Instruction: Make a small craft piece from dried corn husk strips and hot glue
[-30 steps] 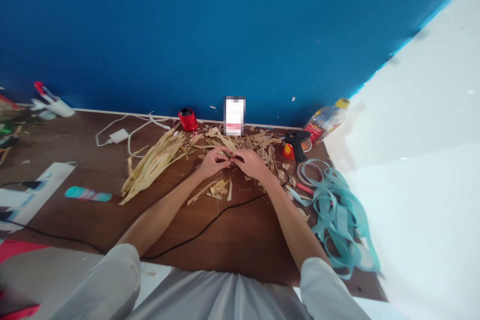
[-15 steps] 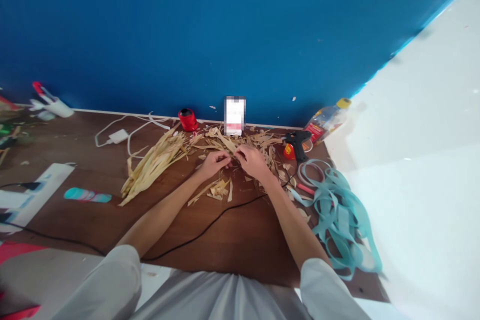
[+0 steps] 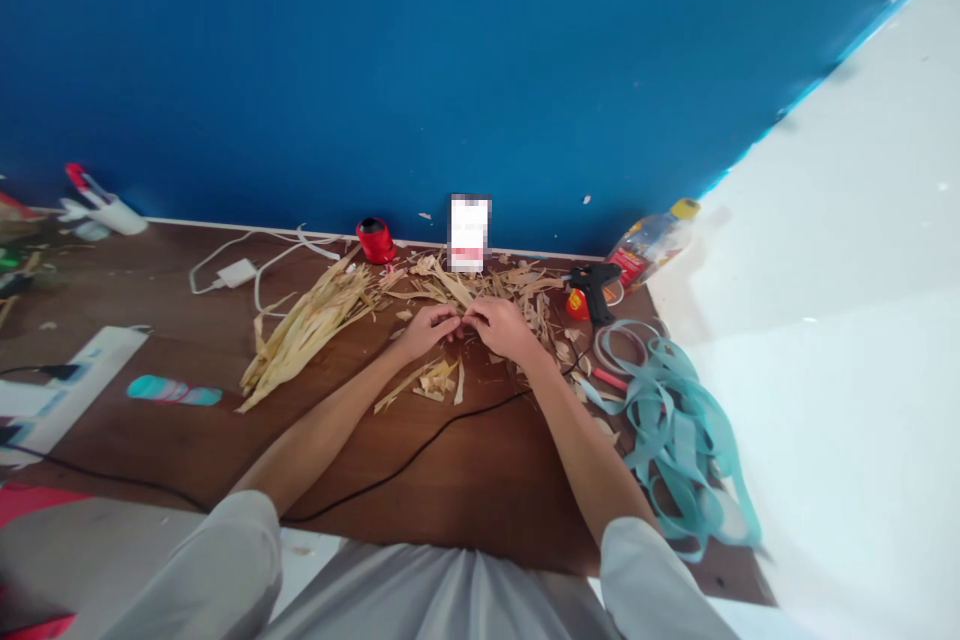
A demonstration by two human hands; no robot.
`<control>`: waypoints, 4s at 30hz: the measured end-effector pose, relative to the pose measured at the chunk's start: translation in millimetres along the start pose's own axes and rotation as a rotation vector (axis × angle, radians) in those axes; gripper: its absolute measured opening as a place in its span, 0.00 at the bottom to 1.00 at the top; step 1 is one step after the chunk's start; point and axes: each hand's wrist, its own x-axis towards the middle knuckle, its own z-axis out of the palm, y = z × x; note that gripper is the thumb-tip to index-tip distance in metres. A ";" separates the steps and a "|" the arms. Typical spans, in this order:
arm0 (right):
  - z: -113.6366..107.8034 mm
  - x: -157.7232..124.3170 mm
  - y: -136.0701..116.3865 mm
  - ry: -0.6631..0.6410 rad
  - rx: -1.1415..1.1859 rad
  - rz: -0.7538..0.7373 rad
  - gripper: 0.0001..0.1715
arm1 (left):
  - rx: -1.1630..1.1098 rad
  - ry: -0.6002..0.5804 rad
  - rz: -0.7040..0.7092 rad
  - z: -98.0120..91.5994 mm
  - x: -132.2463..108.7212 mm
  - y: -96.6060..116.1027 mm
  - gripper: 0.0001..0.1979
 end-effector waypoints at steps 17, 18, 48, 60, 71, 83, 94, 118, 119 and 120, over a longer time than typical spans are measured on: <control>-14.1 -1.4 -3.3 -0.060 -0.121 0.059 0.08 | -0.072 0.041 -0.065 0.4 0.2 -2.3 0.16; -13.7 -1.7 -4.1 -0.056 -0.150 0.076 0.08 | -0.061 0.047 -0.077 0.7 0.1 -2.7 0.17; -19.1 0.7 -5.4 0.080 0.072 0.124 0.14 | -0.123 0.059 -0.042 -2.2 4.0 -5.0 0.18; -18.3 -0.4 -1.7 0.204 0.133 0.211 0.12 | -0.133 0.110 -0.046 -1.1 2.8 -0.2 0.20; -17.5 -1.3 -6.7 0.167 0.133 0.179 0.13 | -0.070 0.070 -0.042 -3.9 1.6 -3.7 0.22; -15.4 -0.5 -9.4 0.158 0.162 0.180 0.11 | -0.058 0.062 -0.078 -6.6 0.3 -5.0 0.22; -5.2 1.9 -12.3 0.119 0.172 0.184 0.09 | -0.101 0.066 -0.078 0.5 2.2 -2.6 0.17; -139.6 -53.1 33.6 0.075 -0.486 0.990 0.41 | -0.187 0.117 -0.058 2.6 7.1 -6.5 0.14; -137.1 -50.6 32.4 0.062 -0.507 1.000 0.41 | -0.189 0.121 -0.055 2.5 7.1 -6.2 0.14; -135.0 -47.8 30.9 0.054 -0.527 1.008 0.41 | -0.189 0.121 -0.053 2.4 7.1 -5.8 0.14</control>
